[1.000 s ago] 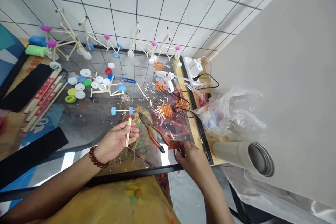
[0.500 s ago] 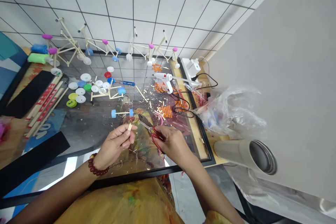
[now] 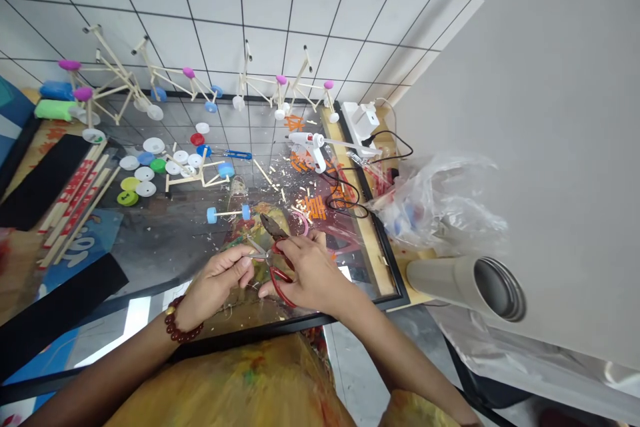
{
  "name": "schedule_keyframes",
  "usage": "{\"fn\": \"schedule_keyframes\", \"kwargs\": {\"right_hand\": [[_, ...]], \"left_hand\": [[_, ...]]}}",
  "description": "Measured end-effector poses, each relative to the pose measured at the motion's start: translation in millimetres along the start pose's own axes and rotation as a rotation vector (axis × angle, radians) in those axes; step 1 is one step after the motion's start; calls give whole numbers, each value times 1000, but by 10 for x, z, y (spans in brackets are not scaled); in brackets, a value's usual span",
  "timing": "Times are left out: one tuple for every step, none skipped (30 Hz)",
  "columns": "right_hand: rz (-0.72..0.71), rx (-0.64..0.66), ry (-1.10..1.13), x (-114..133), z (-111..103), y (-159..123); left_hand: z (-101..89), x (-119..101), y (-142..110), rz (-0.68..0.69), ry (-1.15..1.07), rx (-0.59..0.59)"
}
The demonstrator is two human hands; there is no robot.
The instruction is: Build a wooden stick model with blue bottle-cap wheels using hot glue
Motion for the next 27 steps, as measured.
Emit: {"fn": "schedule_keyframes", "kwargs": {"right_hand": [[-1,9,-27,12,-2,1],[-2,14,-58,25,-3,2],[-2,19,-86,40,-3,3],[-2,24,-110,55,-3,3],[-2,29,-128,71,-2,3],[-3,34,-138,87,-1,3],[-4,41,-144,101,2,2],[-6,46,-148,115,5,1],[-7,49,-151,125,11,-1],[-10,49,-154,133,19,-2],[-12,49,-155,137,32,-3],[-13,50,-155,136,49,-3],[-10,52,-154,129,71,-3],[-5,54,-153,117,98,-2],[0,56,-148,100,127,-3],[4,54,-140,79,157,-5],[8,47,-129,55,185,-9],[9,33,-116,32,209,-15],[9,15,-100,11,227,-24],[7,-4,-82,-4,238,-35],[5,-24,-66,-11,242,-46],[5,-41,-52,-10,240,-56],[7,-52,-39,1,231,-65],[12,-56,-29,21,218,-71],[19,-54,-22,46,202,-74],[27,-49,-20,76,183,-74],[33,-40,-21,106,162,-73]], "left_hand": [[2,-9,-5,6,29,2],[3,-13,-10,9,55,0],[2,-13,-15,8,79,-3],[2,-10,-20,4,99,-5],[0,-5,-25,0,115,-6],[-1,1,-28,-2,127,-7],[-2,6,-31,-3,138,-8],[-2,10,-33,-2,148,-9],[-1,13,-34,-1,159,-9],[-1,15,-34,-3,165,-8],[0,16,-32,-9,166,-7],[0,16,-28,-15,159,-7],[-1,17,-24,-21,145,-8],[-3,18,-18,-22,128,-6],[-5,21,-12,-21,108,-2],[-8,25,-7,-17,89,4],[-9,32,-3,-15,73,15],[-9,40,-1,-15,57,31],[-6,49,-2,-16,44,49],[-2,58,-5,-15,35,66],[4,65,-10,-11,33,74],[11,70,-16,-4,36,76],[18,73,-24,6,45,75],[24,73,-31,16,58,75],[29,70,-38,26,72,76],[31,65,-43,38,86,79],[32,56,-48,49,101,84]]}}
Point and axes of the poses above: each hand's wrist, its own y-axis towards the middle knuckle, its own z-axis out of the palm, x = y × z, the point moved 1 cm from there along y, towards the middle knuckle
